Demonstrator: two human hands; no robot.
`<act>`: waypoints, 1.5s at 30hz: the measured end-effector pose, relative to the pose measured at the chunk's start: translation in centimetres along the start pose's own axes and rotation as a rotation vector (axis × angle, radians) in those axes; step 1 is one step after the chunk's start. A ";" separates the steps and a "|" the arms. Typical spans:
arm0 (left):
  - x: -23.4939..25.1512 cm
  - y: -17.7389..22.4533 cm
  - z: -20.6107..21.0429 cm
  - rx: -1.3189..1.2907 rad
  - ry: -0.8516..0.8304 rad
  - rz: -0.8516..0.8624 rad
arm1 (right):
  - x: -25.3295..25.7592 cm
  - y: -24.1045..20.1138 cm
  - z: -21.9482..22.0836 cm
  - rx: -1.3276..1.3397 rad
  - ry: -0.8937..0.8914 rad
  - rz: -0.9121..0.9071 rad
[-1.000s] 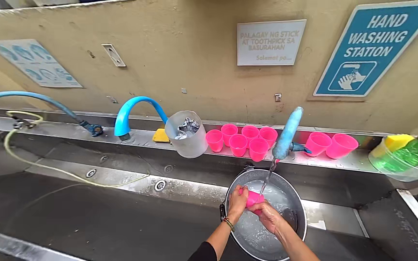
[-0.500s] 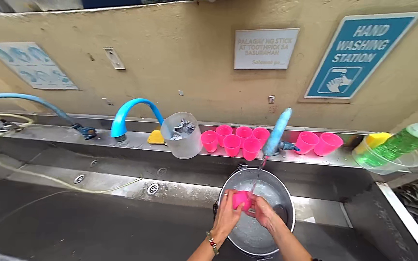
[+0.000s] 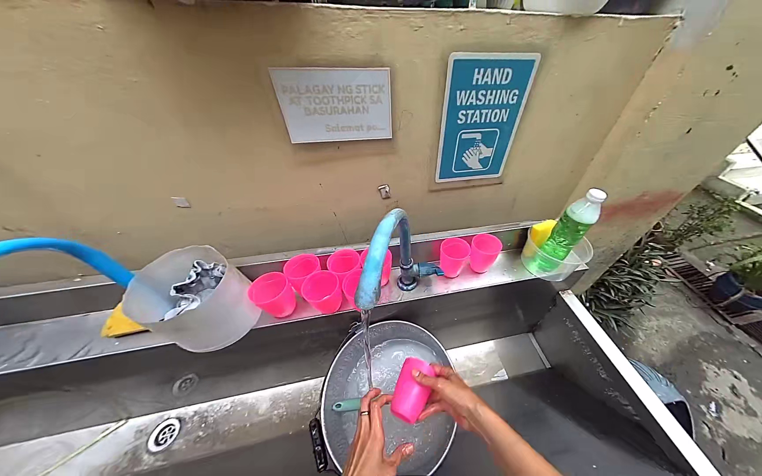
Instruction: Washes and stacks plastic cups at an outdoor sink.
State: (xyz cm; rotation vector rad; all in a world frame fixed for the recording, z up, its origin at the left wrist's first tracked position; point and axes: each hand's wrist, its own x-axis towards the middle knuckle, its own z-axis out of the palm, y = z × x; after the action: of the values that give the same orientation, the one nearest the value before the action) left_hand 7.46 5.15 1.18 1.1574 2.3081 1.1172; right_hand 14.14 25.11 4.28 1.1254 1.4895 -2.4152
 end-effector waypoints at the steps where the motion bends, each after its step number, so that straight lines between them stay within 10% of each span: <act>1: 0.0 -0.9 0.2 -0.008 -0.066 -0.050 | -0.6 -1.7 -1.3 -0.048 0.072 -0.117; 10: 3.5 -6.0 3.9 0.480 -0.540 -0.353 | 0.1 -15.1 -14.6 -0.696 0.869 -0.585; 24: 6.3 -2.9 1.2 0.667 -0.722 -0.448 | 2.7 -13.0 -12.8 -0.672 0.949 -0.802; 37: 3.8 1.3 -10.0 0.903 -0.063 -0.111 | 7.2 -0.7 5.4 -1.440 -0.114 -0.317; 45: -2.3 -0.3 -11.0 0.563 -0.015 -0.417 | 10.1 4.5 4.8 -1.068 -0.226 -0.786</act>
State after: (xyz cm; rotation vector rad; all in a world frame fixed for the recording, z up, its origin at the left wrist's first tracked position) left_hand 2.27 -2.27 7.91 0.7683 2.7636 0.3158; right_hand 6.20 21.82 -4.13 0.0196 2.8689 -1.3737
